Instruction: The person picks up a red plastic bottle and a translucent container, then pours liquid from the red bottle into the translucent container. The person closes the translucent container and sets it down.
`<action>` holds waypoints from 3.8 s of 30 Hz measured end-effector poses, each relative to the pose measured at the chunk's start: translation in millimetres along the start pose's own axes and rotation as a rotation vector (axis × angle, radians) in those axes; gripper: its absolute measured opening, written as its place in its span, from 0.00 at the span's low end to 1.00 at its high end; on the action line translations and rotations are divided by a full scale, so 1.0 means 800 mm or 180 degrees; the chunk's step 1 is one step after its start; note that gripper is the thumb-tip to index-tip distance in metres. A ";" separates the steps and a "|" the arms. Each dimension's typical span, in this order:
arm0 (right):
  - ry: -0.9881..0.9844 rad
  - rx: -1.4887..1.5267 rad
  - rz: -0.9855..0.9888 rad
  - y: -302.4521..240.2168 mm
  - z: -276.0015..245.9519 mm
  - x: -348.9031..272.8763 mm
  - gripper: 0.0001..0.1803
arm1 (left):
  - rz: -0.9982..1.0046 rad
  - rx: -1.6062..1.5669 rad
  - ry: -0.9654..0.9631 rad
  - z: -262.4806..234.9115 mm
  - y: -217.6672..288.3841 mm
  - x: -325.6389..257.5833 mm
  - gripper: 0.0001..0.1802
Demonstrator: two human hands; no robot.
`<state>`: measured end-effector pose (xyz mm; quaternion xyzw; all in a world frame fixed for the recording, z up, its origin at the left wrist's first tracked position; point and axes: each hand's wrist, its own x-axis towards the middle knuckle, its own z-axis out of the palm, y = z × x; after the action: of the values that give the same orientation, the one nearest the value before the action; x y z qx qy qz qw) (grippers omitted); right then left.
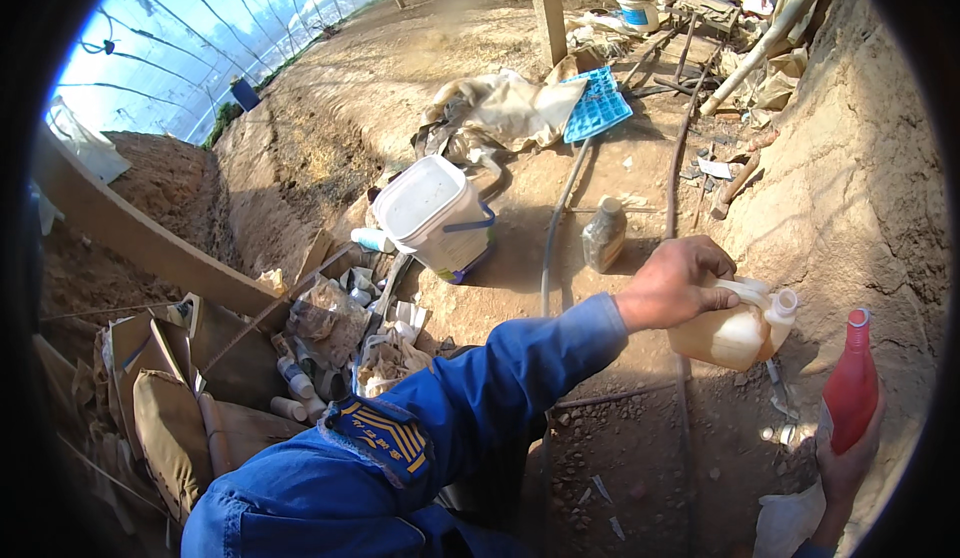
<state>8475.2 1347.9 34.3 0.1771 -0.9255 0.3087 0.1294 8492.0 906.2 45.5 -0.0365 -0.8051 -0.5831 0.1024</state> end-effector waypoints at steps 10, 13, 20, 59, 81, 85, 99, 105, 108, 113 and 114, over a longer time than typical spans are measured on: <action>-0.0028 -0.0106 0.0045 0.006 0.005 -0.001 0.51 | 0.0068 0.0070 -0.0025 0.001 -0.004 0.001 0.17; -0.0036 0.0006 0.0064 0.004 0.008 0.000 0.51 | 0.0050 0.0059 -0.0054 0.001 -0.004 0.002 0.17; -0.0074 0.0090 -0.0023 0.010 0.006 0.003 0.49 | 0.0025 0.0051 -0.0056 0.005 -0.005 0.005 0.17; -0.0276 -0.0500 -0.0708 -0.055 -0.015 0.027 0.50 | -0.0148 0.0006 -0.0448 0.001 -0.005 -0.002 0.19; -0.0295 -0.0847 -0.1007 -0.062 -0.027 0.030 0.48 | 0.0042 0.0742 -0.0656 -0.006 0.003 -0.003 0.18; -0.0324 -0.0960 -0.1120 -0.061 -0.028 0.032 0.48 | 0.0119 0.0712 -0.0733 -0.001 0.011 -0.007 0.18; -0.0499 -0.1010 -0.1016 -0.078 -0.034 0.035 0.45 | 0.0900 0.0851 -0.0647 -0.002 -0.005 -0.002 0.21; -0.0593 -0.1018 -0.0977 -0.078 -0.036 0.034 0.46 | 0.0816 0.0982 -0.0644 0.004 0.000 -0.005 0.20; -0.0727 -0.1035 -0.0869 -0.080 -0.039 0.035 0.47 | 0.0748 0.0987 -0.0660 0.004 0.004 -0.007 0.19; -0.0822 -0.1058 -0.0766 -0.085 -0.039 0.035 0.48 | 0.0893 0.0949 -0.0638 0.004 -0.007 -0.005 0.19; -0.0825 -0.1068 -0.0760 -0.086 -0.039 0.034 0.48 | 0.0859 0.0969 -0.0639 0.005 -0.007 -0.006 0.19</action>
<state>8482.9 1309.0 104.0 0.2995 -0.9452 0.1079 0.0727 8495.1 908.4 38.2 -0.1858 -0.8778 -0.4294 0.1031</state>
